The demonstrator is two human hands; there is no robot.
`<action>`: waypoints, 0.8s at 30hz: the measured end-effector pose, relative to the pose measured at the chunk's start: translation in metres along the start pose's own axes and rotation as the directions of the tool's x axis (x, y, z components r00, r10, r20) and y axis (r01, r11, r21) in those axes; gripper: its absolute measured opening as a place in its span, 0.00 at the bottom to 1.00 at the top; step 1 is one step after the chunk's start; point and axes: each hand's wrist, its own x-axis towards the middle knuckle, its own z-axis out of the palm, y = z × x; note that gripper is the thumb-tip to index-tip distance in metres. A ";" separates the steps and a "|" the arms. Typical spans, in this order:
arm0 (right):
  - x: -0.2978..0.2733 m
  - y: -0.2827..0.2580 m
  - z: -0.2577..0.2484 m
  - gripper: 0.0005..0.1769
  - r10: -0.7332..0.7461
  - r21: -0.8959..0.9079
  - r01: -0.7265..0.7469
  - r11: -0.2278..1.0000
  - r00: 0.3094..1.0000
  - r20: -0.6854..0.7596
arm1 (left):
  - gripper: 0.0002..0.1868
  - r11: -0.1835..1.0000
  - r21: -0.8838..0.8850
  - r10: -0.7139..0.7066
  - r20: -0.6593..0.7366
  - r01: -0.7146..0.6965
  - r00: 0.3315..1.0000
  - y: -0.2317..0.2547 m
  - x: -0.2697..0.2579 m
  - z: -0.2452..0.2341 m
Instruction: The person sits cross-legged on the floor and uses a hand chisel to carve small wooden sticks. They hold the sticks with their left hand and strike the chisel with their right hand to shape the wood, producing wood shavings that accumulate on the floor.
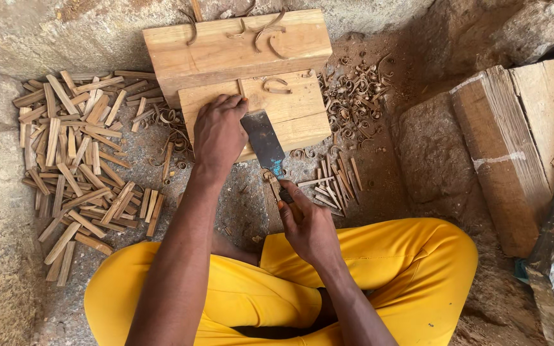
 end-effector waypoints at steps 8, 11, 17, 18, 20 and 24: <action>-0.001 -0.007 0.000 0.24 -0.004 0.006 0.004 1.000 1.000 0.008 | 0.22 1.000 0.025 0.007 -0.041 -0.006 0.999 0.005 -0.003 0.000; 0.000 -0.007 0.001 0.24 -0.009 0.000 0.009 1.000 1.000 0.010 | 0.22 0.999 0.047 0.025 -0.063 -0.022 0.998 0.005 -0.004 0.003; 0.000 -0.007 0.002 0.24 -0.010 0.012 0.010 1.000 1.000 0.017 | 0.23 0.998 0.058 0.036 -0.074 -0.032 0.997 0.004 -0.004 0.005; -0.001 -0.007 0.002 0.23 -0.017 0.022 0.016 1.000 1.000 0.017 | 0.23 0.997 0.068 0.041 -0.075 -0.036 0.996 0.004 -0.004 0.004; -0.001 -0.007 0.002 0.24 -0.021 0.028 0.020 0.999 1.000 0.017 | 0.23 0.997 0.065 0.041 -0.068 -0.037 0.997 0.004 -0.004 0.003; 0.002 -0.002 0.002 0.24 -0.014 0.002 0.014 1.000 1.000 0.024 | 0.22 0.999 0.036 0.023 -0.035 -0.022 0.999 0.008 -0.002 0.001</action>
